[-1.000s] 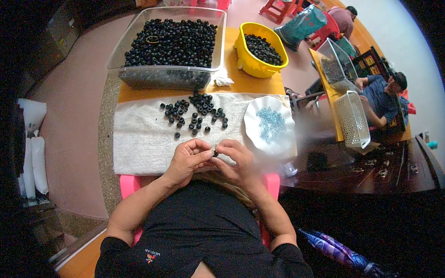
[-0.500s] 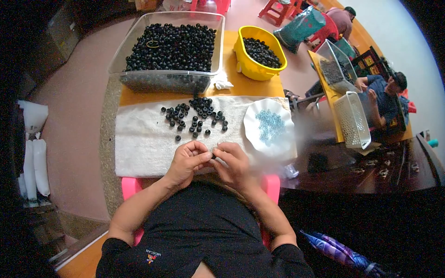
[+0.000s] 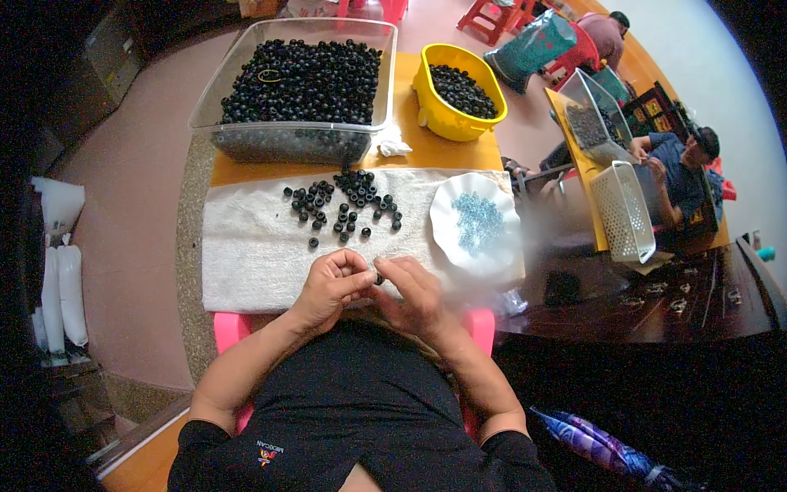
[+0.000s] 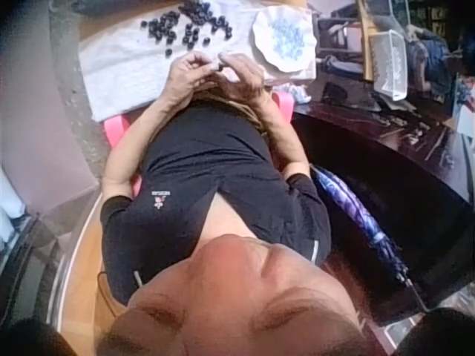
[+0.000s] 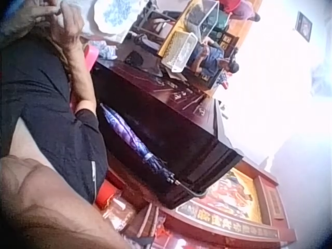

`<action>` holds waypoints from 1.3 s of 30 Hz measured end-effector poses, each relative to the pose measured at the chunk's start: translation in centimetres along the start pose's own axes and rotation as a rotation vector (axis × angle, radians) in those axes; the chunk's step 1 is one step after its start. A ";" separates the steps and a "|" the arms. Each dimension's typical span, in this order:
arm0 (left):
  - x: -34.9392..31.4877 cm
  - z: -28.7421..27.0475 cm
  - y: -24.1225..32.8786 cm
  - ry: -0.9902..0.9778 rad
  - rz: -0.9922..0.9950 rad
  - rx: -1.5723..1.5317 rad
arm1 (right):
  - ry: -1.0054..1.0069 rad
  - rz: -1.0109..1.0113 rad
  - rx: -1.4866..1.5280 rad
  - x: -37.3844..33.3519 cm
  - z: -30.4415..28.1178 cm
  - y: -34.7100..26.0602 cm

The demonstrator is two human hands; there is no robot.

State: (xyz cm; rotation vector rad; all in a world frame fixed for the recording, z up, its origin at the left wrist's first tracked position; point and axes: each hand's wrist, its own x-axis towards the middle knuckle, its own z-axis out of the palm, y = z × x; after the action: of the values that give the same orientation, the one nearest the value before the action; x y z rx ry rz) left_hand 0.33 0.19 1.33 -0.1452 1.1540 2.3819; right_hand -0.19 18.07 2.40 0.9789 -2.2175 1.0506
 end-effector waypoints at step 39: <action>0.7 -0.7 -0.8 -0.025 0.025 -0.022 | -0.006 0.124 0.053 0.8 -1.1 0.4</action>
State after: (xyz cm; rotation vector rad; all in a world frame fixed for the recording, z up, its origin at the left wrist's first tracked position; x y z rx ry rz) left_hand 0.04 0.35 0.13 -0.1089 1.1246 2.4126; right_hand -0.84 18.79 3.36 0.8769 -2.2909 1.1681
